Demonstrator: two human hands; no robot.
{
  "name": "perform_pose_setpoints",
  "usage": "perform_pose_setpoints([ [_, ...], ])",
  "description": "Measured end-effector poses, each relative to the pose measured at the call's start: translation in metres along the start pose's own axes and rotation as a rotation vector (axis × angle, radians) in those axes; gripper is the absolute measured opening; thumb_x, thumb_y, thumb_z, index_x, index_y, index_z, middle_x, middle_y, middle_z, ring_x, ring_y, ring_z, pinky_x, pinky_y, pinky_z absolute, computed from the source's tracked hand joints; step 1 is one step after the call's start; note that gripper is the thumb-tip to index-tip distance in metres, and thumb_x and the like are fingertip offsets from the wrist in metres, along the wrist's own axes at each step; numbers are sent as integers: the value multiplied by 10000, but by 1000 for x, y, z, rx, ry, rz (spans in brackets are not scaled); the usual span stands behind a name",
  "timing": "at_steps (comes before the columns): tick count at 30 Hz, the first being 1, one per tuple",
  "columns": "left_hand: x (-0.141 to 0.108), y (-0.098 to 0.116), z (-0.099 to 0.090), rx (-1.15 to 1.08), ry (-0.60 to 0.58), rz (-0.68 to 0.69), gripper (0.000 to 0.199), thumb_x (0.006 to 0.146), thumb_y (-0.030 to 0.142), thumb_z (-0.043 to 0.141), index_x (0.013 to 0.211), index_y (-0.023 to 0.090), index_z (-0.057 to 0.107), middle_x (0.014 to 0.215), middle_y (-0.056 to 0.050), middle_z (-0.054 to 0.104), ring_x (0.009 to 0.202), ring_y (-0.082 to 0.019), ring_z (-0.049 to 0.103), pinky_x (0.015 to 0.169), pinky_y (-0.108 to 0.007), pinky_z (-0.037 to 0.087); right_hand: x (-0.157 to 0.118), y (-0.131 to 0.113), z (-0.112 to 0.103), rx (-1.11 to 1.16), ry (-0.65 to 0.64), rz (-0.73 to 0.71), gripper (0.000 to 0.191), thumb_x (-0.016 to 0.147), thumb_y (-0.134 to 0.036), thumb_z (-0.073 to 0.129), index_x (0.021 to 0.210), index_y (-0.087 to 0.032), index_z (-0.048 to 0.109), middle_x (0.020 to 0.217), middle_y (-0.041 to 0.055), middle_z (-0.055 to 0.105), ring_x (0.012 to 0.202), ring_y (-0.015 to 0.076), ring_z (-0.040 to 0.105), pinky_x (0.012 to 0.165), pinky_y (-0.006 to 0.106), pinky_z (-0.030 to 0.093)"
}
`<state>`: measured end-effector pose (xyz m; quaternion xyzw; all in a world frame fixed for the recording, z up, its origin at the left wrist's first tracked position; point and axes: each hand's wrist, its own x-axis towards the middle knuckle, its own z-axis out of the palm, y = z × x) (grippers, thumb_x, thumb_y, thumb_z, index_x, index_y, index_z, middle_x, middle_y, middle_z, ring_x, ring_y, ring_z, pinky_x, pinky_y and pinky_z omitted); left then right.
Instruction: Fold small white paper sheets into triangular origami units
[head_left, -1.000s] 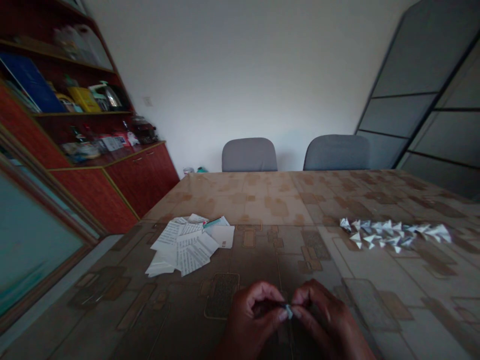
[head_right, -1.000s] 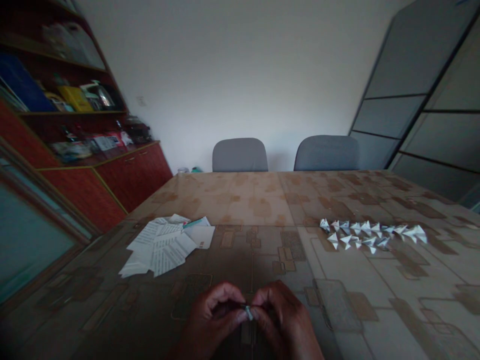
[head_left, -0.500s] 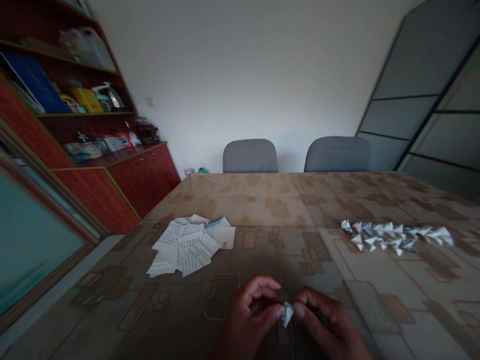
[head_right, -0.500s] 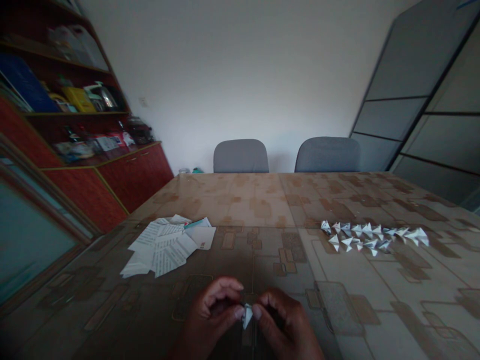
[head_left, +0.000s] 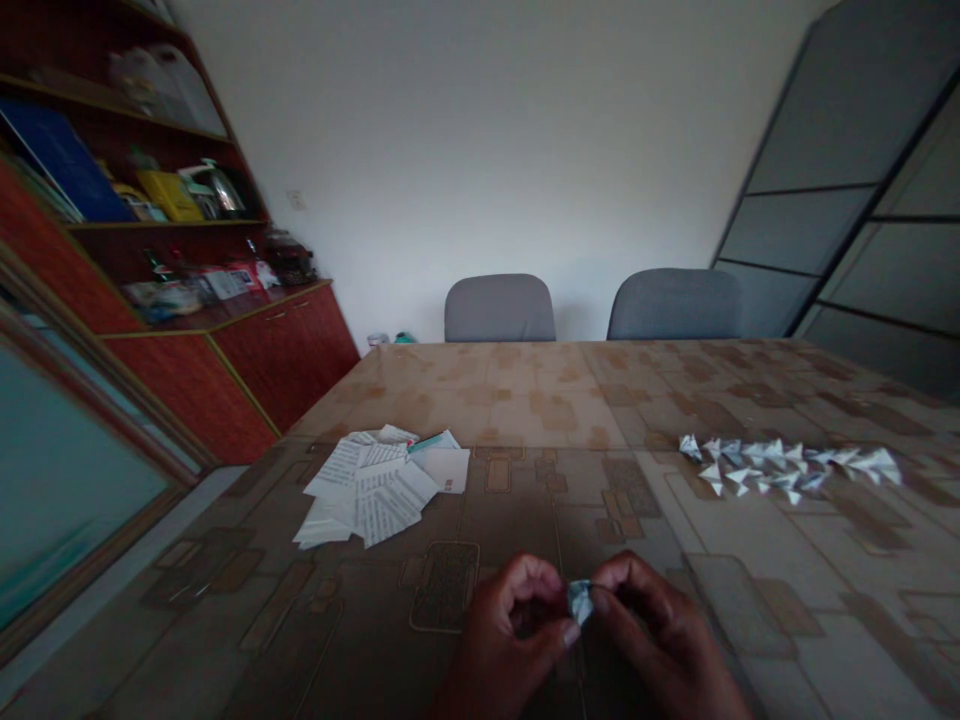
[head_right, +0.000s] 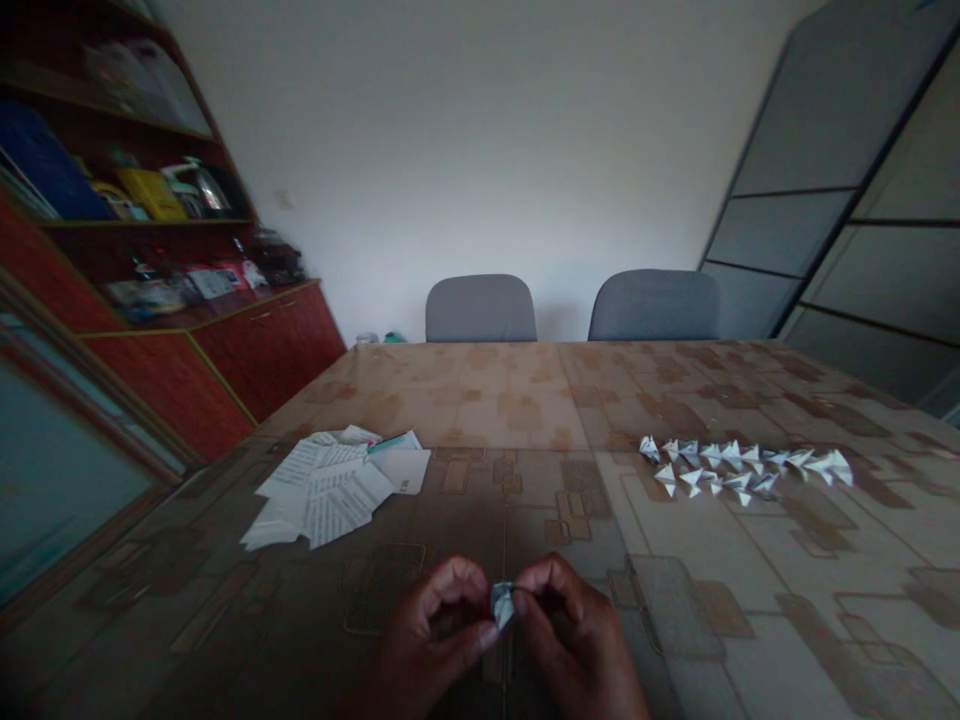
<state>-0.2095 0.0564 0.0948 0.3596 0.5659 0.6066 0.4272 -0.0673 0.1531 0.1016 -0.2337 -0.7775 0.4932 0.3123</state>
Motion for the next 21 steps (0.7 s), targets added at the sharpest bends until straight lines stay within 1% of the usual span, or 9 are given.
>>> perform_pose_setpoints([
  [3, -2, -5, 1, -34, -9, -1, 205, 663, 234, 734, 741, 164, 558, 703, -4, 609, 665, -138, 569, 632, -227, 433, 1, -1, 0, -34, 28, -10, 251, 910, -372, 556, 739, -195, 606, 656, -9, 640, 612, 142, 634, 567, 192, 513],
  [5, -4, -8, 0, -86, -22, -16, 240, 684, 286, 757, 757, 163, 564, 702, -5, 615, 631, -129, 570, 603, -223, 443, 1, -1, 0, -57, 43, -26, 255, 911, -369, 557, 727, -196, 597, 646, -11, 637, 599, 140, 634, 562, 189, 511],
  [7, -5, -9, 0, -144, -56, -44, 270, 733, 360, 740, 803, 158, 574, 712, -17, 635, 599, -124, 578, 585, -228, 459, 1, -3, 2, -44, 50, -38, 258, 915, -365, 554, 718, -200, 582, 630, -17, 640, 576, 133, 632, 551, 184, 508],
  [9, -6, -7, 0, -164, -73, -63, 283, 767, 399, 708, 809, 151, 578, 706, -31, 656, 575, -120, 586, 575, -229, 466, 1, -4, 3, -6, 37, -34, 249, 928, -353, 539, 729, -207, 573, 625, -23, 649, 566, 127, 637, 551, 177, 509],
  [11, -5, -5, 2, -123, -27, -72, 266, 756, 379, 707, 747, 151, 570, 658, -27, 653, 546, -114, 578, 552, -216, 454, 0, -5, 5, 10, 10, -19, 220, 936, -334, 532, 758, -212, 577, 639, -27, 664, 579, 124, 649, 560, 171, 511],
  [13, -4, -3, 5, -55, 55, -73, 245, 717, 333, 718, 673, 160, 550, 598, -9, 625, 510, -109, 554, 519, -206, 439, -1, -4, 5, 0, -21, -10, 164, 936, -312, 535, 813, -218, 589, 668, -28, 681, 605, 126, 663, 576, 169, 515],
  [16, -5, -4, 8, 65, 144, -25, 209, 684, 275, 704, 613, 168, 540, 542, 15, 578, 473, -102, 515, 477, -194, 412, -5, -1, 7, -44, -48, -10, 75, 917, -281, 559, 887, -222, 592, 701, -26, 686, 627, 128, 670, 587, 172, 519],
  [18, -6, -5, 8, 125, 157, 23, 191, 684, 258, 690, 597, 169, 545, 530, 20, 560, 473, -104, 510, 468, -189, 399, -6, 1, 7, -74, -39, -11, 46, 892, -265, 590, 882, -220, 586, 698, -26, 674, 618, 129, 659, 581, 175, 515],
  [21, -8, -6, 6, 123, 99, 21, 190, 713, 268, 670, 611, 166, 547, 539, 13, 565, 495, -118, 544, 497, -200, 419, -8, 1, 8, -76, -32, 3, 83, 886, -264, 595, 823, -214, 580, 684, -24, 652, 611, 128, 640, 574, 179, 507],
])
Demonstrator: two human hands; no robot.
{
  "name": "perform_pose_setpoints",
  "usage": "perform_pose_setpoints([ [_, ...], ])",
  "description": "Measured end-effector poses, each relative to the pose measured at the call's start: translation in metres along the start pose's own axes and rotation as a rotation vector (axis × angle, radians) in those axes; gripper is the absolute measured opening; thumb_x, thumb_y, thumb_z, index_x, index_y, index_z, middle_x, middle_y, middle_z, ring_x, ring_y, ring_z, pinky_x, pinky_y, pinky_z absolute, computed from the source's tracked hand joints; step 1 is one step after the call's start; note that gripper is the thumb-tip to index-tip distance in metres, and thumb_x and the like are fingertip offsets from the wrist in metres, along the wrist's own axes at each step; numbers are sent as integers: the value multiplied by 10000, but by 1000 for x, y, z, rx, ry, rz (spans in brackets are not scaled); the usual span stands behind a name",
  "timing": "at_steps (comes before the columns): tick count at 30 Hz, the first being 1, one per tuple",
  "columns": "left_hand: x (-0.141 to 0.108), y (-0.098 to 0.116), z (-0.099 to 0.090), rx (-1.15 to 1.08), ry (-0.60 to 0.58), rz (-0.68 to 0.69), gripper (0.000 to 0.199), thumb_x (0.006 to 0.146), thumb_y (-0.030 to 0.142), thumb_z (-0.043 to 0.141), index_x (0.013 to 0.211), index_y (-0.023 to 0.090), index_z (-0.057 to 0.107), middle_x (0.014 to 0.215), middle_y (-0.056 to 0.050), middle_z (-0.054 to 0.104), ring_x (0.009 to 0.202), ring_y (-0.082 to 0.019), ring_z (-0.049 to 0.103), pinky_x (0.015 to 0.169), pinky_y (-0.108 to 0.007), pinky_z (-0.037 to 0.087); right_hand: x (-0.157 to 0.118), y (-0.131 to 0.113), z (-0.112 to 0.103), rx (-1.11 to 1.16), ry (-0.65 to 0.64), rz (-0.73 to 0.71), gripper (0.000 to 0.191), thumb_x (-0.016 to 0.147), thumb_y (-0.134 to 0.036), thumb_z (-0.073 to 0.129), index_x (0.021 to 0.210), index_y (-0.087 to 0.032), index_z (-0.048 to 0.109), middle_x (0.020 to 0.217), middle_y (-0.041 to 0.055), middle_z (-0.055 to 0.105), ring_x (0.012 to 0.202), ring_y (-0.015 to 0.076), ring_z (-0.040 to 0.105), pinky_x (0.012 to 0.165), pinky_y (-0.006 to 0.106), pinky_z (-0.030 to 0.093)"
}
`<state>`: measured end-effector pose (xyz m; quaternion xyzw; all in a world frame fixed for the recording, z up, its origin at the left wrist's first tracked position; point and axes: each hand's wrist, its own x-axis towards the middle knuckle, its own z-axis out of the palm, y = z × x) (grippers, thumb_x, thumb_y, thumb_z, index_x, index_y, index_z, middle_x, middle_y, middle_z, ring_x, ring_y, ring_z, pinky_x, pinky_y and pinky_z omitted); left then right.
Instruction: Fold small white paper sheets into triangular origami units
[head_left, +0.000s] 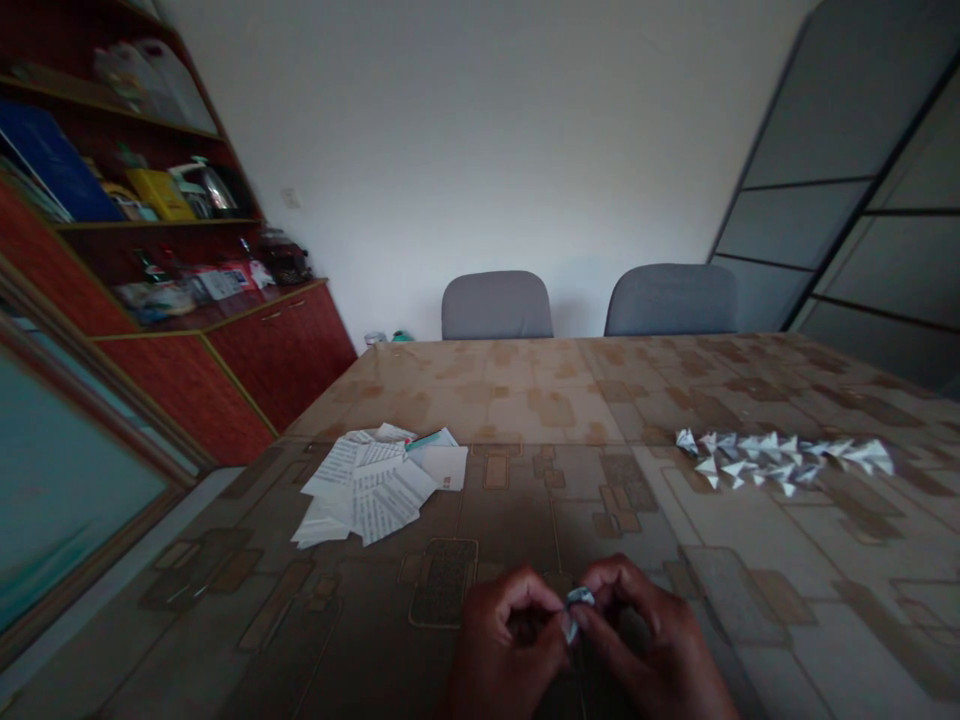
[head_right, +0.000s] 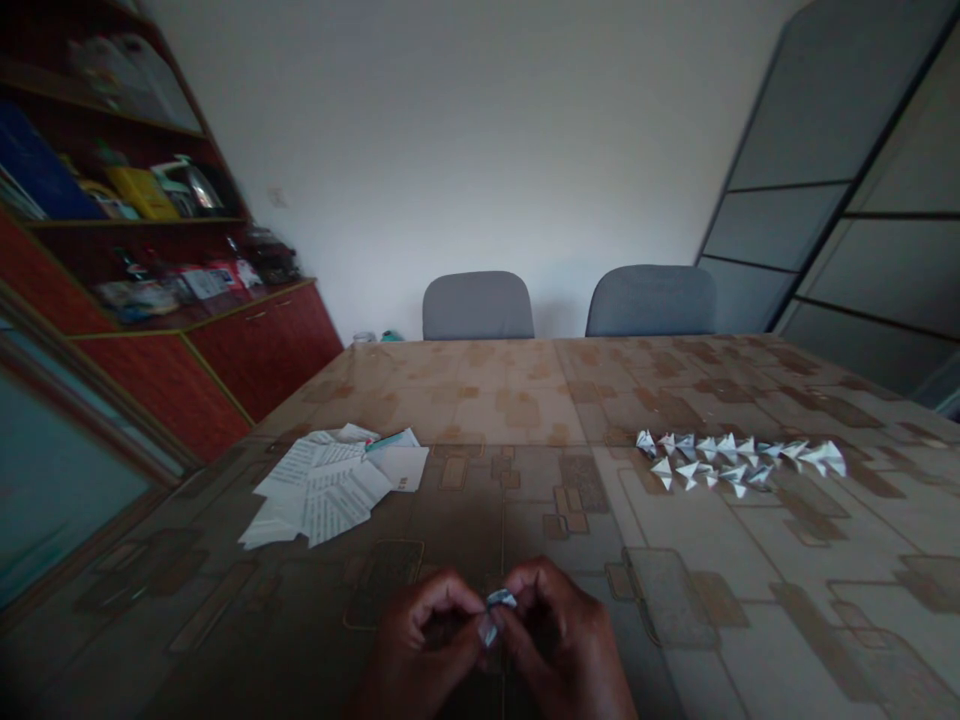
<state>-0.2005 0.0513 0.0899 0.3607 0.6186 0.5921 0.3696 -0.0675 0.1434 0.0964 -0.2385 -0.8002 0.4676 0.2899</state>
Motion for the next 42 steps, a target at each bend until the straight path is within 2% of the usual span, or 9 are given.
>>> perform_pose_setpoints([
  [4, 0, 1, -2, -76, -40, -48, 213, 755, 327, 644, 660, 165, 543, 566, 0, 582, 510, -130, 567, 513, -217, 434, 0, -3, -1, 66, -43, 19, 160, 927, -305, 540, 801, -212, 572, 681, -22, 650, 617, 127, 644, 584, 182, 507],
  [8, 0, 4, 1, -70, -30, -68, 211, 722, 325, 635, 642, 176, 510, 559, 1, 569, 490, -130, 548, 496, -222, 428, 0, -5, -1, 56, -37, 26, 145, 926, -291, 536, 810, -216, 579, 685, -21, 660, 627, 127, 651, 597, 179, 513],
  [12, 0, 6, 2, 98, 6, 64, 146, 700, 242, 610, 604, 168, 528, 521, 14, 540, 484, -111, 503, 493, -197, 374, 0, -5, -1, 2, -9, -19, 45, 886, -212, 544, 854, -219, 576, 709, -22, 661, 627, 128, 653, 581, 171, 512],
  [14, 1, 6, 2, 140, 29, 99, 145, 698, 227, 606, 588, 166, 535, 517, 10, 544, 486, -109, 495, 493, -196, 365, 0, -4, -1, -25, -7, -57, 71, 849, -158, 545, 865, -221, 576, 722, -22, 660, 635, 131, 652, 588, 172, 511],
  [19, 3, 4, 0, -48, 5, -39, 215, 739, 328, 638, 654, 176, 512, 545, 18, 553, 465, -112, 528, 468, -198, 404, 2, -2, 1, 22, -16, -71, 154, 825, -112, 520, 917, -226, 567, 759, -13, 679, 678, 141, 667, 622, 187, 522],
  [28, 6, 1, -1, -179, -43, -95, 269, 728, 383, 661, 689, 179, 490, 582, 9, 587, 435, -99, 528, 432, -187, 398, 6, -6, 3, 224, -79, 14, 64, 914, -232, 507, 894, -223, 567, 750, 0, 684, 662, 150, 672, 639, 220, 530],
  [33, 5, 3, 0, 65, 12, 2, 123, 689, 247, 593, 621, 175, 520, 539, 11, 547, 473, -114, 509, 467, -197, 381, 4, 2, 2, 6, -40, -18, 89, 867, -221, 554, 953, -219, 575, 789, 11, 669, 674, 164, 654, 587, 230, 513],
  [37, 3, 3, -1, 269, 5, 131, 54, 654, 177, 554, 608, 158, 576, 556, -12, 578, 521, -131, 526, 502, -201, 382, 7, -1, -3, -237, -14, -199, 97, 818, -128, 551, 816, -219, 585, 752, 10, 638, 681, 168, 626, 594, 245, 486],
  [42, 3, 2, -3, 292, -37, 74, 99, 671, 170, 530, 636, 145, 619, 575, -21, 603, 534, -138, 540, 520, -208, 391, 12, -9, -7, -393, 35, -383, 144, 791, -74, 541, 767, -214, 566, 707, 14, 641, 683, 185, 595, 615, 275, 449],
])
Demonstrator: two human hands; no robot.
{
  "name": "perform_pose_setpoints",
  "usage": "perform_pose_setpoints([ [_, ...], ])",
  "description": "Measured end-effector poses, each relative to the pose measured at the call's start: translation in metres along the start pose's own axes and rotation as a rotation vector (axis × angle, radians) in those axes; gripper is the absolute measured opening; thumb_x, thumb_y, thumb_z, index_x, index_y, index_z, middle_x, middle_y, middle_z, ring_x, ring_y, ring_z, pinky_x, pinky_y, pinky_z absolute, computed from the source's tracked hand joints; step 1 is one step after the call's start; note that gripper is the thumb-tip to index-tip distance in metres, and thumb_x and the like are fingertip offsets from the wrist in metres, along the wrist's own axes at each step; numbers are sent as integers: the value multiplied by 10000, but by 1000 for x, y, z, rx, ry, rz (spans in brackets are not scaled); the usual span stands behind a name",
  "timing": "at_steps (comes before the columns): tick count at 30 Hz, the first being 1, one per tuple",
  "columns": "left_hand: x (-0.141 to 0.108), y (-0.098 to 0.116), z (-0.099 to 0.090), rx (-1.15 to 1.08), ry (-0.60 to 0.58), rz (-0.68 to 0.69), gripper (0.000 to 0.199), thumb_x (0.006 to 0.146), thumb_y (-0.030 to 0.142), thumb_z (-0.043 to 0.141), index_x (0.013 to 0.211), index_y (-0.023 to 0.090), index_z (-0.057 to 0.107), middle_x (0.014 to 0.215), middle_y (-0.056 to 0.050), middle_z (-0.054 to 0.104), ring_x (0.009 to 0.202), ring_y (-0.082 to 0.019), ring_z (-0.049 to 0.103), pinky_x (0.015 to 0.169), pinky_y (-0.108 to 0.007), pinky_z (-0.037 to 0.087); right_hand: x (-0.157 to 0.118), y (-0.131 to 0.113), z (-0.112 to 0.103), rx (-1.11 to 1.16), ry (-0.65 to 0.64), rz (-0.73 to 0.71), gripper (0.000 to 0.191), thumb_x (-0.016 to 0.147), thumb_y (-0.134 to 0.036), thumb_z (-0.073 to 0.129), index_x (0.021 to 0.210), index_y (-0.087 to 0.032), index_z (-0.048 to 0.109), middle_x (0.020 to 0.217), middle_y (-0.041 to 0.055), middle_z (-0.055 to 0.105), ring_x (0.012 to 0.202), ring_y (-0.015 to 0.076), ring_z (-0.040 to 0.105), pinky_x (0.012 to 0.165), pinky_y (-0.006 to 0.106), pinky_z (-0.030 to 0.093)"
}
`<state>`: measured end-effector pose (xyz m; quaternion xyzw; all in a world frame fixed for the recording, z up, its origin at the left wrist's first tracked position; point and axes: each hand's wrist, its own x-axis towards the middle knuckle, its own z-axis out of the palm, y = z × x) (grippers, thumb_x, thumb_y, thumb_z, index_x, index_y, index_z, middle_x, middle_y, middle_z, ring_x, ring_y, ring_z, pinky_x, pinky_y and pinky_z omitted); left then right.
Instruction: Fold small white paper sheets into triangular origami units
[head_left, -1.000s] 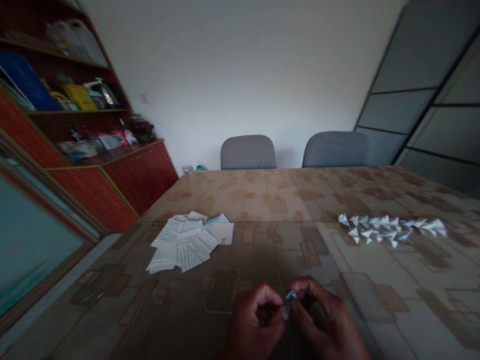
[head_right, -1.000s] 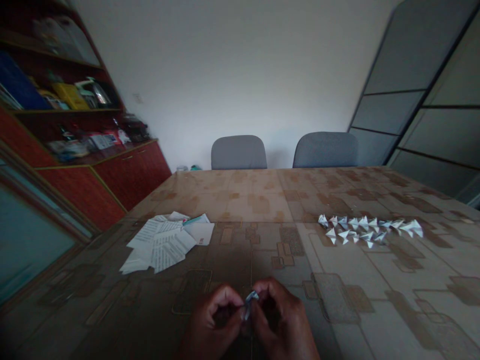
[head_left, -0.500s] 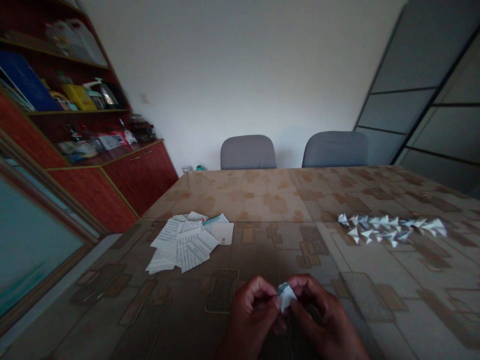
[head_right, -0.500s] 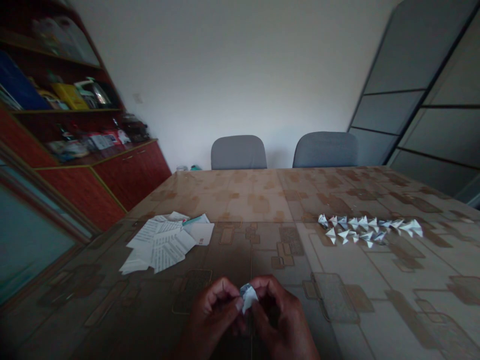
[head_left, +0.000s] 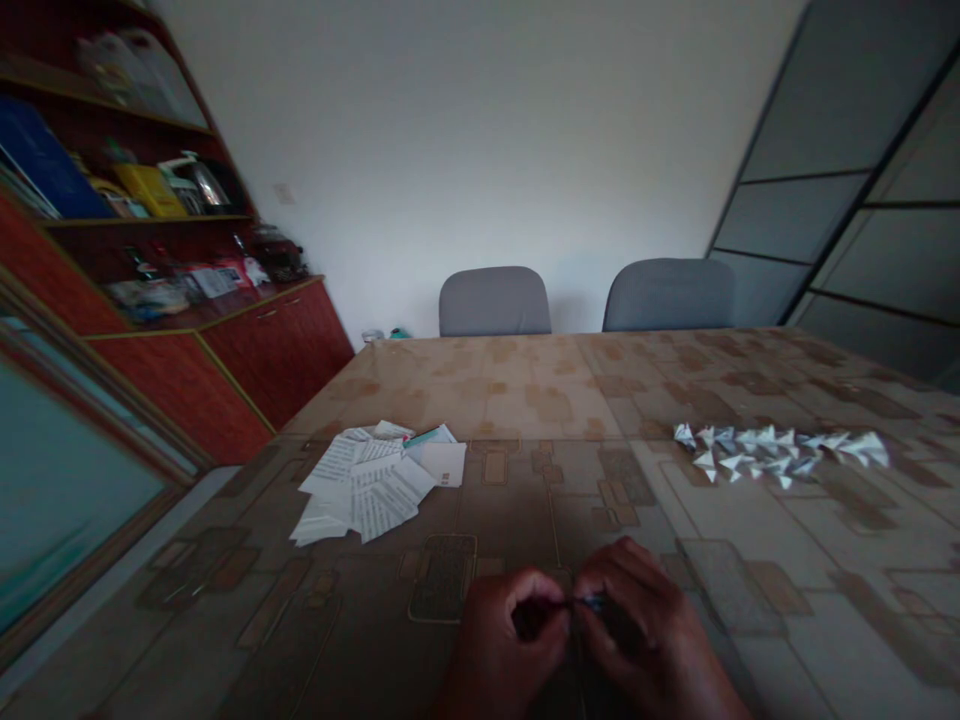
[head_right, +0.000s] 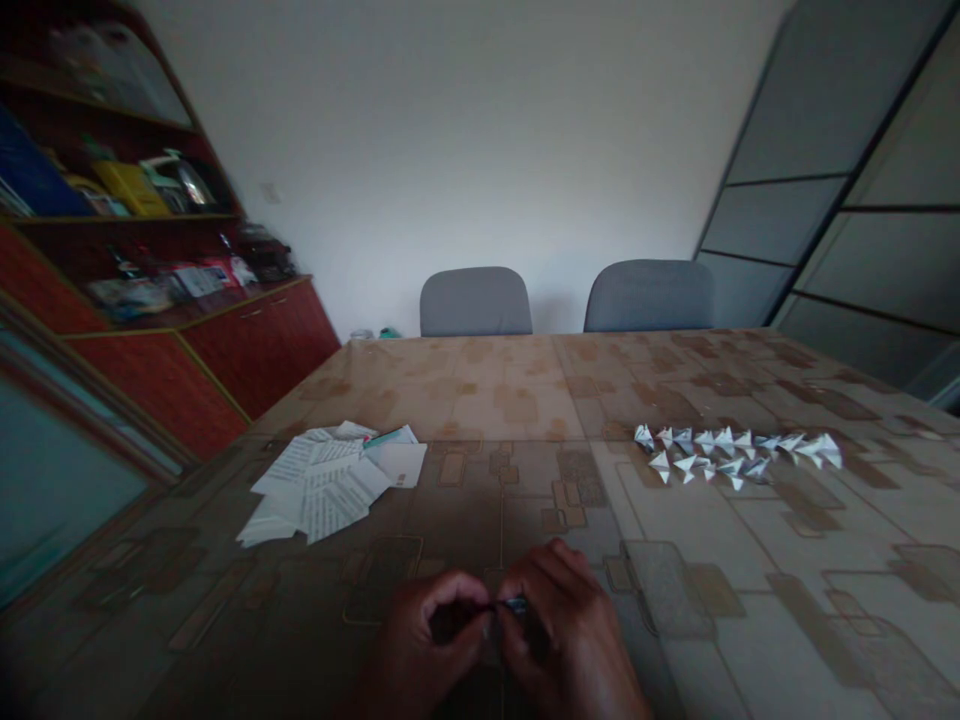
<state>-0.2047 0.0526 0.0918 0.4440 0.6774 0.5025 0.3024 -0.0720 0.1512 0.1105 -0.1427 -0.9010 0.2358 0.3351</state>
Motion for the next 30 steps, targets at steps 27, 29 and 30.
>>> perform_pose_setpoints([
  [27, 5, -4, -1, -219, 14, -284, 144, 643, 220, 651, 576, 179, 530, 450, 64, 505, 372, -86, 458, 382, -175, 326, 2, 28, -2, 388, -13, 483, 121, 770, -275, 630, 699, -205, 698, 637, 0, 699, 586, 159, 655, 548, 226, 506],
  [29, 6, -5, -2, -313, 33, -293, 194, 664, 292, 679, 602, 182, 531, 464, 53, 540, 375, -88, 476, 388, -175, 339, 2, 29, -3, 478, -14, 525, 171, 793, -346, 638, 723, -201, 696, 634, -3, 684, 592, 158, 644, 549, 226, 498],
  [30, 6, -5, -2, -352, 41, -287, 218, 673, 324, 690, 617, 182, 535, 477, 45, 560, 383, -90, 490, 396, -175, 348, 2, 28, -2, 530, -42, 538, 207, 807, -381, 636, 729, -198, 694, 638, -2, 681, 599, 157, 642, 555, 226, 496],
])
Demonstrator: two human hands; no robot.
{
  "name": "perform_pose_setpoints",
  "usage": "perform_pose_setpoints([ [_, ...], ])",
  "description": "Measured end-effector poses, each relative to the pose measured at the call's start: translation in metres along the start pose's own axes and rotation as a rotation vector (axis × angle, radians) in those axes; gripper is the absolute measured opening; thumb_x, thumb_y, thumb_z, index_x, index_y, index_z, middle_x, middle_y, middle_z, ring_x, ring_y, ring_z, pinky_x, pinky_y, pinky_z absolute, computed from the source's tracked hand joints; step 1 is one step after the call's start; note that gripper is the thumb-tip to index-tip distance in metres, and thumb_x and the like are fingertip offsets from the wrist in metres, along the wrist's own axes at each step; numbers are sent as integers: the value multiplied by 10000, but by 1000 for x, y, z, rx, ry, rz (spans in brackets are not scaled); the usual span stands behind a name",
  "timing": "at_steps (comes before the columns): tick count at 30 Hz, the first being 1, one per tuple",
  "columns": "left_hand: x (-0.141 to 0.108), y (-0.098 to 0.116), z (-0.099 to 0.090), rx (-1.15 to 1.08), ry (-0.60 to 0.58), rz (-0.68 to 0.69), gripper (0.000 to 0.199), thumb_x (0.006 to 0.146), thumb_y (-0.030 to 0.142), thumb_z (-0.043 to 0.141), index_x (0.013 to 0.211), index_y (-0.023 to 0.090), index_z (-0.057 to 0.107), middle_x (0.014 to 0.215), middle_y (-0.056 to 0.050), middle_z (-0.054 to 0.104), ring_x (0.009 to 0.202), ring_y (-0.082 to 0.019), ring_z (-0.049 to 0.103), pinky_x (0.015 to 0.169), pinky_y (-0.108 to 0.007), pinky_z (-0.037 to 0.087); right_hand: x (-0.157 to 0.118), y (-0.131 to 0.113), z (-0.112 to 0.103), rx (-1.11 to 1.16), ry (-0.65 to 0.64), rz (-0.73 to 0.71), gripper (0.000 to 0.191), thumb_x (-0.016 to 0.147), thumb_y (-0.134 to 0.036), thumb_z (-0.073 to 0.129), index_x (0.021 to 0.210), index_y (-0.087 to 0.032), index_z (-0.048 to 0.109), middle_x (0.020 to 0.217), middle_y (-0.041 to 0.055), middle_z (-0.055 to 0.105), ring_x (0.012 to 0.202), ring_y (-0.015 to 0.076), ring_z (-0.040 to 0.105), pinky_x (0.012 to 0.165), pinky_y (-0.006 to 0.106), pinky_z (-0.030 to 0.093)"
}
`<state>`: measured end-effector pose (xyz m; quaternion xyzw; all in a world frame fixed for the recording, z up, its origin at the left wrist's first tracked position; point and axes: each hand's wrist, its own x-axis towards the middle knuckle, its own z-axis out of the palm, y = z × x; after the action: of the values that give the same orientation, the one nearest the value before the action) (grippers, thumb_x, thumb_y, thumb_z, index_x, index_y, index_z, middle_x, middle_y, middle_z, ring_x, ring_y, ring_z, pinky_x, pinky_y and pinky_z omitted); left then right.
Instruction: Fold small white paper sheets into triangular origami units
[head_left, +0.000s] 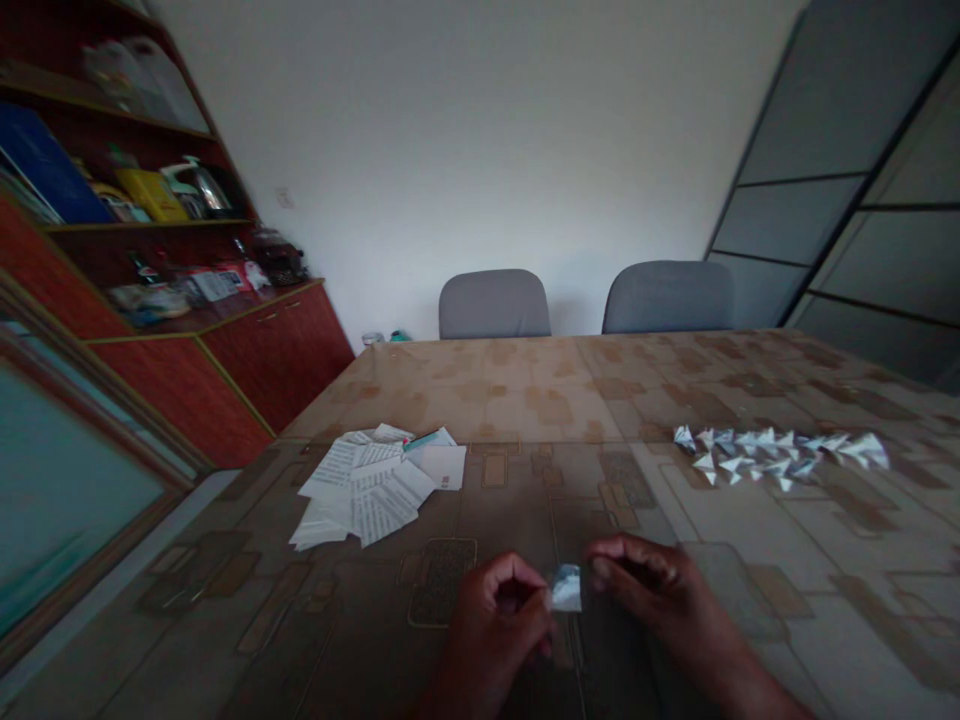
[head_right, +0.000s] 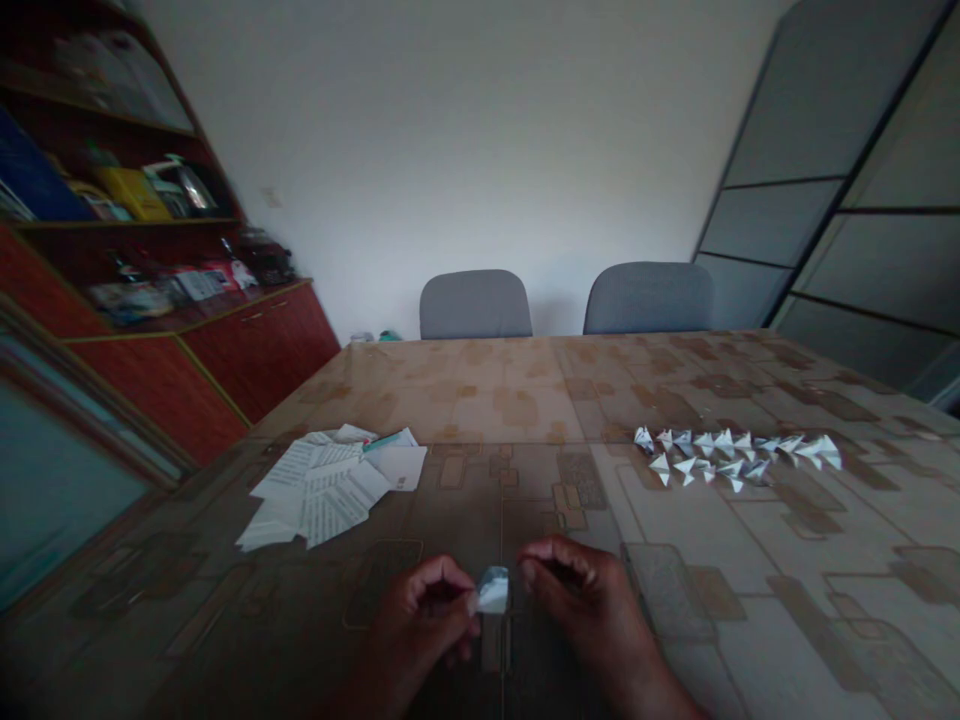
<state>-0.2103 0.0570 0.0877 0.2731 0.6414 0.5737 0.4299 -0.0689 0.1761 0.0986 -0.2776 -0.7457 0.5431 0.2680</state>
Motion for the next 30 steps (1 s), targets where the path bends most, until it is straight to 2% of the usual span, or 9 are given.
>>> perform_pose_setpoints([
  [3, 0, -2, 2, -58, 21, 32, 267, 680, 377, 719, 652, 179, 542, 520, 27, 599, 407, -95, 525, 415, -177, 370, -5, -5, 7, 94, -92, 34, 291, 829, -459, 630, 743, -187, 688, 684, 12, 700, 650, 166, 653, 599, 236, 501],
  [6, -3, -2, 4, -59, 4, 33, 282, 692, 383, 721, 667, 180, 527, 552, 17, 616, 421, -99, 540, 424, -180, 382, -10, -9, 15, 101, -112, 34, 297, 835, -460, 630, 740, -182, 677, 707, 23, 714, 681, 177, 660, 639, 251, 509],
  [8, -6, 1, 4, -18, -53, 37, 245, 715, 354, 699, 686, 179, 531, 579, 11, 622, 455, -108, 555, 451, -188, 405, -11, -10, 17, 51, -93, 19, 280, 850, -424, 609, 715, -184, 659, 666, 11, 694, 645, 168, 645, 616, 243, 500],
  [10, -8, 6, 3, 85, -83, 100, 180, 722, 305, 690, 712, 168, 573, 610, 4, 623, 523, -122, 571, 502, -197, 425, -13, -11, 17, -33, -59, -11, 271, 864, -385, 574, 689, -187, 635, 630, 0, 661, 606, 155, 620, 573, 229, 480],
  [13, -9, 12, -1, 196, -68, 252, 140, 731, 281, 692, 786, 161, 644, 674, -11, 636, 614, -138, 574, 566, -204, 430, -14, -12, 16, -180, -28, -55, 256, 857, -345, 552, 663, -188, 609, 614, -5, 625, 568, 147, 591, 526, 222, 454],
  [15, -6, 12, -3, 157, -66, 286, 163, 761, 317, 681, 783, 159, 642, 684, -16, 634, 620, -138, 566, 579, -209, 433, -15, -14, 15, -231, -29, -75, 252, 858, -332, 550, 659, -188, 605, 612, -5, 622, 559, 146, 587, 521, 222, 449],
  [18, -2, 11, -4, 0, -96, 200, 300, 779, 440, 675, 731, 154, 600, 628, -7, 601, 560, -126, 548, 535, -211, 433, -15, -18, 15, -157, -83, -82, 243, 891, -330, 533, 716, -190, 627, 658, 2, 660, 609, 153, 622, 569, 228, 477],
  [21, 2, 9, -5, -133, -116, 122, 430, 720, 563, 708, 721, 154, 577, 591, 6, 585, 507, -118, 543, 487, -208, 430, -14, -20, 15, -29, -145, -97, 163, 887, -298, 566, 790, -195, 646, 731, 7, 698, 676, 159, 656, 629, 233, 507],
  [30, 1, 3, -2, -171, -64, 109, 467, 670, 605, 726, 698, 164, 574, 577, -8, 621, 484, -124, 571, 466, -213, 434, -15, -19, 19, 126, -182, -110, 131, 897, -263, 586, 816, -202, 668, 775, 13, 727, 722, 160, 686, 691, 245, 534],
])
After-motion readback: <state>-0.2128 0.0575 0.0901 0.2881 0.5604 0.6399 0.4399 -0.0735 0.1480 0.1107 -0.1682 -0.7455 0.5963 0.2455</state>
